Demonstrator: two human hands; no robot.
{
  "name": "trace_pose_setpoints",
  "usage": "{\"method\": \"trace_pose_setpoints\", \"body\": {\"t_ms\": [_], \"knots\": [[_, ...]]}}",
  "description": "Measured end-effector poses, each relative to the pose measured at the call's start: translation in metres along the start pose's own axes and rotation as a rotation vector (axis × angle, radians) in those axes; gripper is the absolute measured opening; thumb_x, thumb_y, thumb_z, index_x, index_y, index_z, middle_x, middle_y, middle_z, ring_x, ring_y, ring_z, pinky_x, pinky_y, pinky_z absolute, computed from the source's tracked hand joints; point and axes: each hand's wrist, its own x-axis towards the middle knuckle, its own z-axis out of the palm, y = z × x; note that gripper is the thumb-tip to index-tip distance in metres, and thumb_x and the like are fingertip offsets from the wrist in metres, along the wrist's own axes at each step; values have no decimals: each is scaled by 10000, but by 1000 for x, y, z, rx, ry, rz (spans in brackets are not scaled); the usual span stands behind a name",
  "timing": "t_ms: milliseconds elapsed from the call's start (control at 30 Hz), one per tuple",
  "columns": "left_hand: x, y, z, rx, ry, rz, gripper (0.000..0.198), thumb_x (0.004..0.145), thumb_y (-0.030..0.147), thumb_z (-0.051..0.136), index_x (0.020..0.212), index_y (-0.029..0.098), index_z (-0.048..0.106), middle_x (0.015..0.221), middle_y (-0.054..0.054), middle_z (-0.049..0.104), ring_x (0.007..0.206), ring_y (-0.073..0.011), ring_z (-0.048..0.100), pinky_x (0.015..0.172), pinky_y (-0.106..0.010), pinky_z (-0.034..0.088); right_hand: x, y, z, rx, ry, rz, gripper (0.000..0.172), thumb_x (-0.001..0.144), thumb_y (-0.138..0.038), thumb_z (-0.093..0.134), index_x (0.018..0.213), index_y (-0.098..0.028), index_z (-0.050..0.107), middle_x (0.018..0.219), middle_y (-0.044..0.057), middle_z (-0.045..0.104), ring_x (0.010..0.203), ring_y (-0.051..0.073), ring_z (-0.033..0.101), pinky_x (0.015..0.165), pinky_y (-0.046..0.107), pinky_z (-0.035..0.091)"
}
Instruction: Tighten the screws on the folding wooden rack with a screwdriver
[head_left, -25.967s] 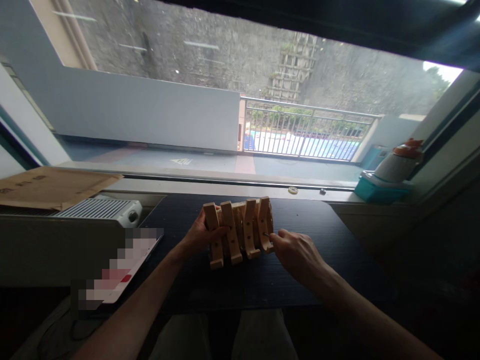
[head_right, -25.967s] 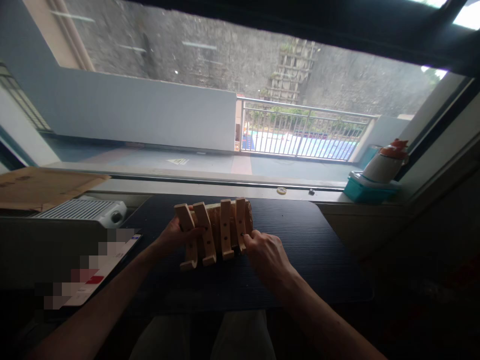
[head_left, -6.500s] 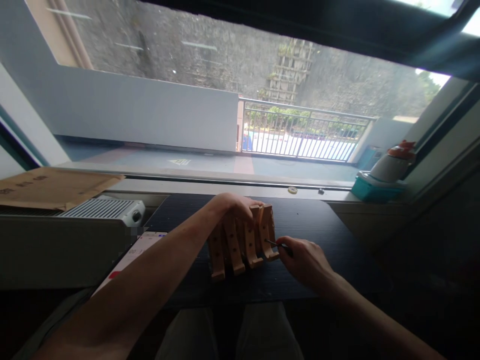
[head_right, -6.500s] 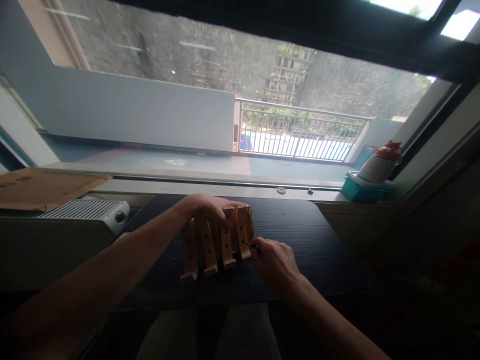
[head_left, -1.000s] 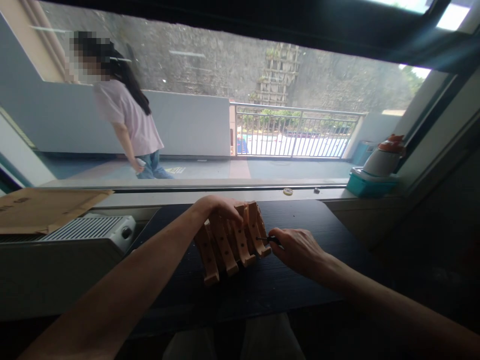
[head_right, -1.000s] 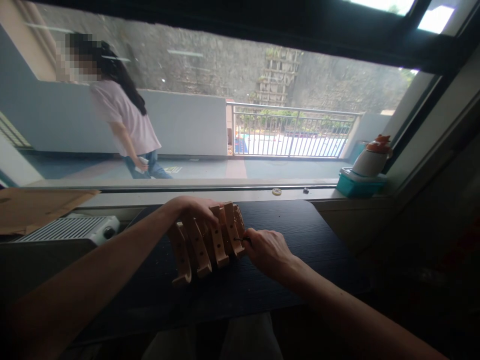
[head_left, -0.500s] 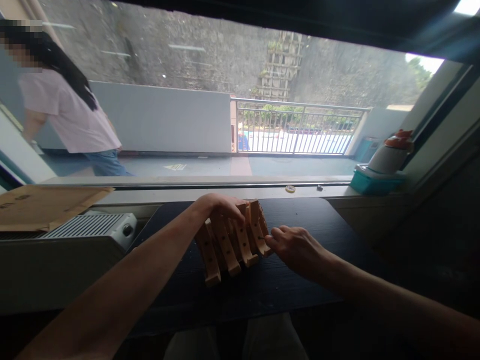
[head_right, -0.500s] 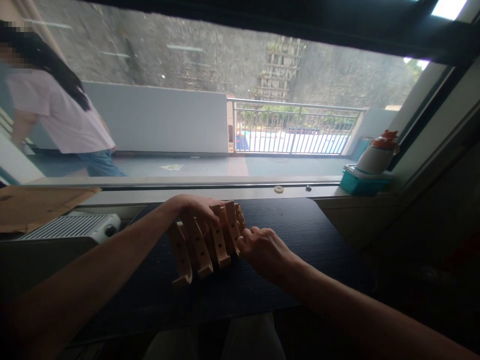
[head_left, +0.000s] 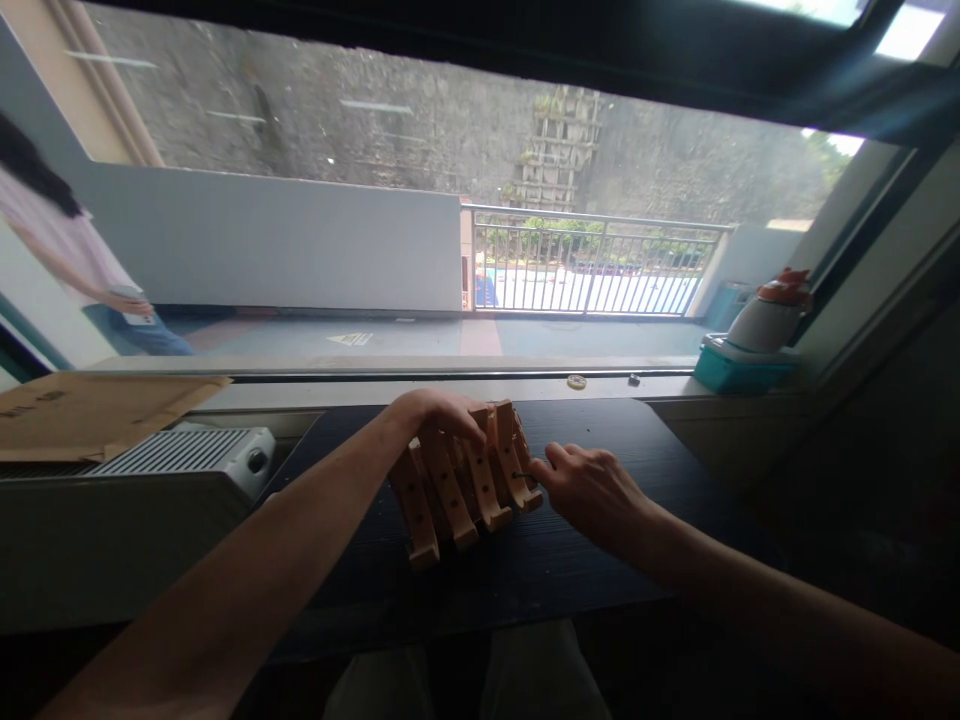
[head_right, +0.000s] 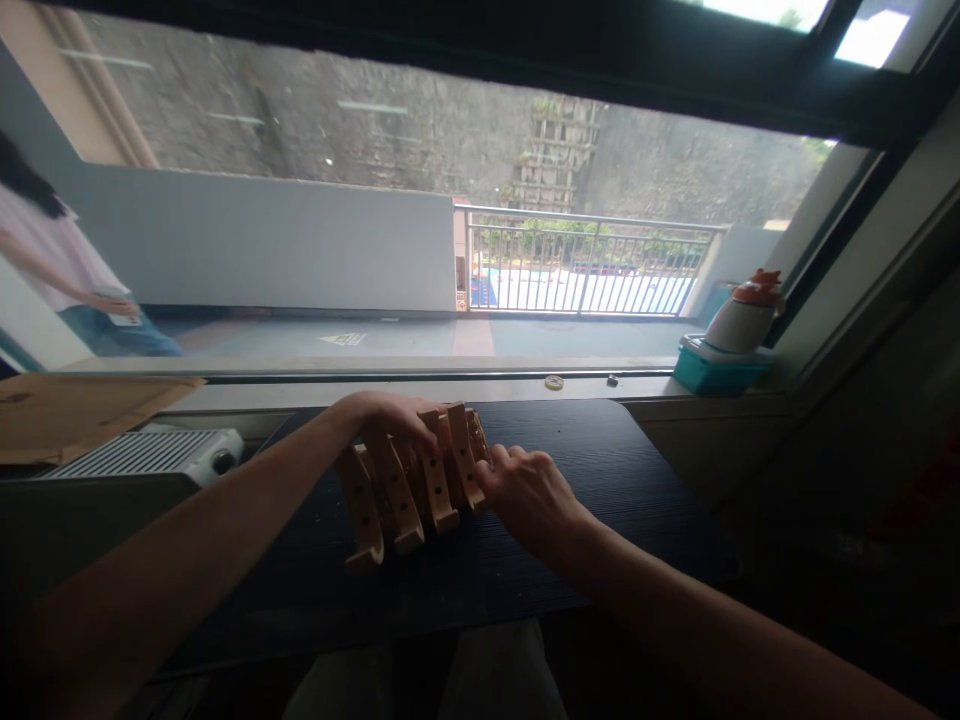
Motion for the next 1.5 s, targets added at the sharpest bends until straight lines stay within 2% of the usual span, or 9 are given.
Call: {"method": "trace_pose_setpoints", "body": {"t_ms": [100,233,500,633,800,1000,1133,1300,1500], "knots": [[-1,0,0,2,-4,-4,704,650,387,700,1301,284,453,1304,-76,572,1149,-289,564,905,-365,504,-2,2,1,-106,38,-192,234,843,2,450,938,-159,591,877,60,609,728,169,568,541,280,334],[-3,4,-1,-15,2,-33,714,639,374,714,1299,299,449,1311,-68,563,1147,-287,563,900,-358,507,-3,8,9,-91,32,-259,244,846,19,432,934,-153,581,859,52,596,721,158,538,562,283,345],[-5,10,-1,7,11,-88,680,647,390,711,1264,251,461,1306,-103,560,1128,-308,578,873,-380,526,0,8,22,275,-9,177,212,936,-203,419,928,-196,632,849,26,660,722,139,599,582,259,323],[-6,12,2,50,27,-60,681,663,367,691,1294,279,450,1323,-82,556,1170,-311,549,921,-405,499,2,4,18,290,-51,314,247,948,-289,409,917,-204,638,821,29,691,729,170,638,570,269,323],[-4,6,3,-8,-13,4,643,665,339,685,1271,278,478,1242,-63,610,1175,-289,549,937,-374,487,0,-4,1,93,-31,150,122,894,-160,476,961,-170,577,780,33,649,621,157,609,493,268,280],[-4,5,2,16,31,-62,668,655,386,706,1272,265,482,1267,-87,596,1103,-297,595,897,-381,513,-3,4,-1,-144,56,-299,205,868,-18,430,923,-155,573,810,38,600,665,159,560,521,289,303],[-6,8,0,-27,10,-127,639,649,372,709,1239,252,496,1290,-100,584,1089,-300,607,854,-364,535,-4,15,9,-138,84,-338,242,866,3,398,927,-145,580,791,32,586,647,149,529,520,285,295],[-6,6,-1,-38,-6,-83,614,655,370,708,1220,271,492,1298,-72,587,1105,-281,602,843,-334,537,-4,12,16,89,40,-137,237,876,-23,394,887,-162,585,794,26,616,628,123,542,527,261,284],[-6,8,2,-32,-4,-59,559,659,348,696,1179,248,516,1262,-71,609,1109,-289,597,854,-352,532,-3,1,20,329,-21,265,221,951,-295,415,978,-192,608,828,31,701,731,175,647,554,272,292]]}}
